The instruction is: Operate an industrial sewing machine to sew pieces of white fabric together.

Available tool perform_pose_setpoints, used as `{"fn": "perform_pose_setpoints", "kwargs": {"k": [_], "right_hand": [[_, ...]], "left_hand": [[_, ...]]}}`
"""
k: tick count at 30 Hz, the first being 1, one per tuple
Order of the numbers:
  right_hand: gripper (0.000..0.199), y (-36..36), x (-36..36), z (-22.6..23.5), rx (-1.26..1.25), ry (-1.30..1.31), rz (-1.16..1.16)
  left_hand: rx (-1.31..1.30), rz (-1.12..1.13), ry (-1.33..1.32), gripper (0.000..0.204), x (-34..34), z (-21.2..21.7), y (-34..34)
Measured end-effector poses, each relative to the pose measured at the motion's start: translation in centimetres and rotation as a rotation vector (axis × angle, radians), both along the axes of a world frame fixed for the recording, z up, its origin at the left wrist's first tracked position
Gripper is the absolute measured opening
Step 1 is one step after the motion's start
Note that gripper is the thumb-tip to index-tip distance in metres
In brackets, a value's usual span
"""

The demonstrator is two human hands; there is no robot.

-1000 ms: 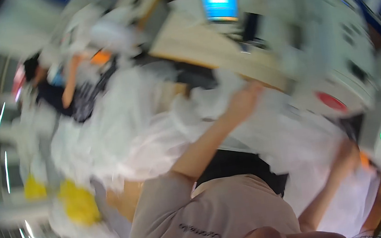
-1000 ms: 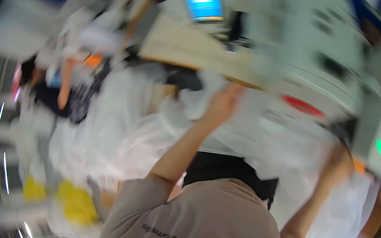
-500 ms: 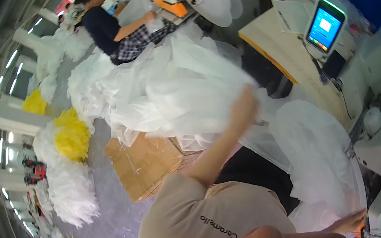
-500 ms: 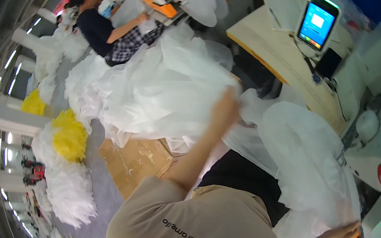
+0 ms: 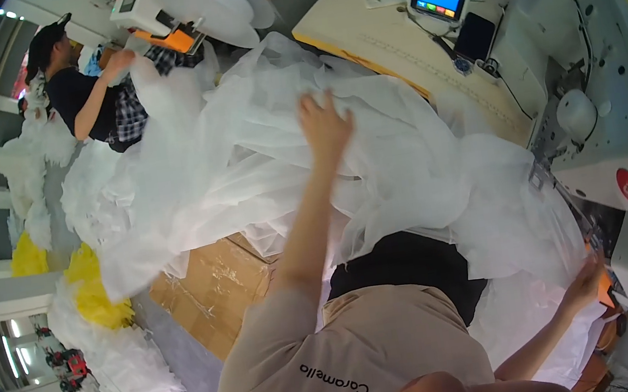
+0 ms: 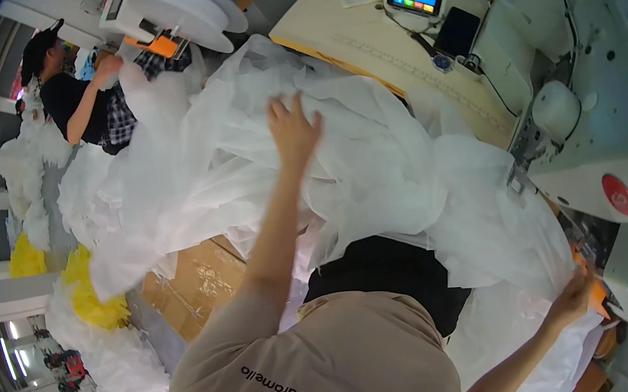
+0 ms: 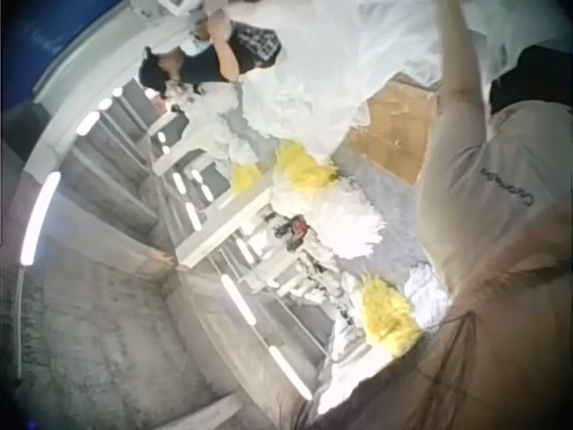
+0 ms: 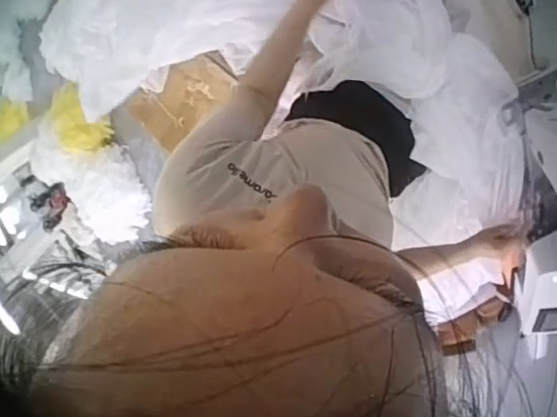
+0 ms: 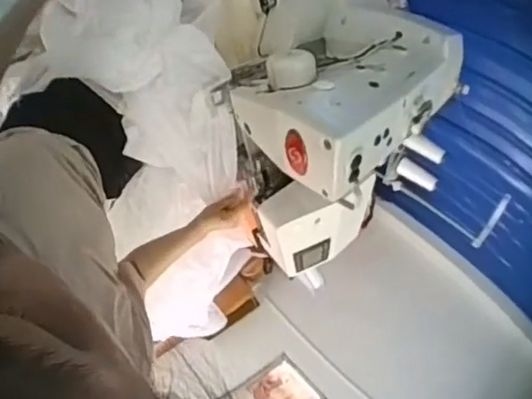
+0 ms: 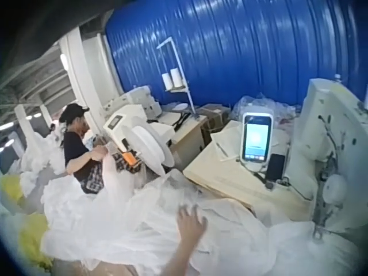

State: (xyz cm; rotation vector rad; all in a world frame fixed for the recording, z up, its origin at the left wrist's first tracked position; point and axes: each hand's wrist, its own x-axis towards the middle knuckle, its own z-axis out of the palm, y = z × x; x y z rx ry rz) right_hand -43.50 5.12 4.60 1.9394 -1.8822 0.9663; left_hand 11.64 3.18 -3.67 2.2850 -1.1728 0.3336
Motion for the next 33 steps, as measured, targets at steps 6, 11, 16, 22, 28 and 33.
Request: {"fn": "perform_pose_setpoints", "kwargs": {"k": [6,11,16,22,28,33], "right_hand": [[0.047,5.9,-4.6,3.5,0.706,0.456,0.299],[0.065,4.9,-0.7,2.7,0.706,-0.002,0.617],[0.086,7.2,5.3,4.9,0.667,-0.463,0.813],[0.064,0.4,27.0,3.4,0.799,-0.587,1.116],[0.024,-0.5,20.7,2.6,1.07,-1.333,0.517],[0.016,0.9,18.4,2.3,0.575,-1.003,0.539]], "left_hand": [[0.93,-0.168,0.235,0.031,13.2,-8.8,8.4],[0.413,-0.078,-0.06,0.022,2.5,2.9,14.3],[0.039,-0.692,0.272,0.024,-7.0,11.7,12.7],[0.19,-1.004,0.537,0.023,-8.3,15.6,6.3],[0.361,-1.401,0.708,0.017,-9.4,14.1,1.2],[0.433,-1.495,0.931,0.017,-14.1,14.1,-0.4]]}}
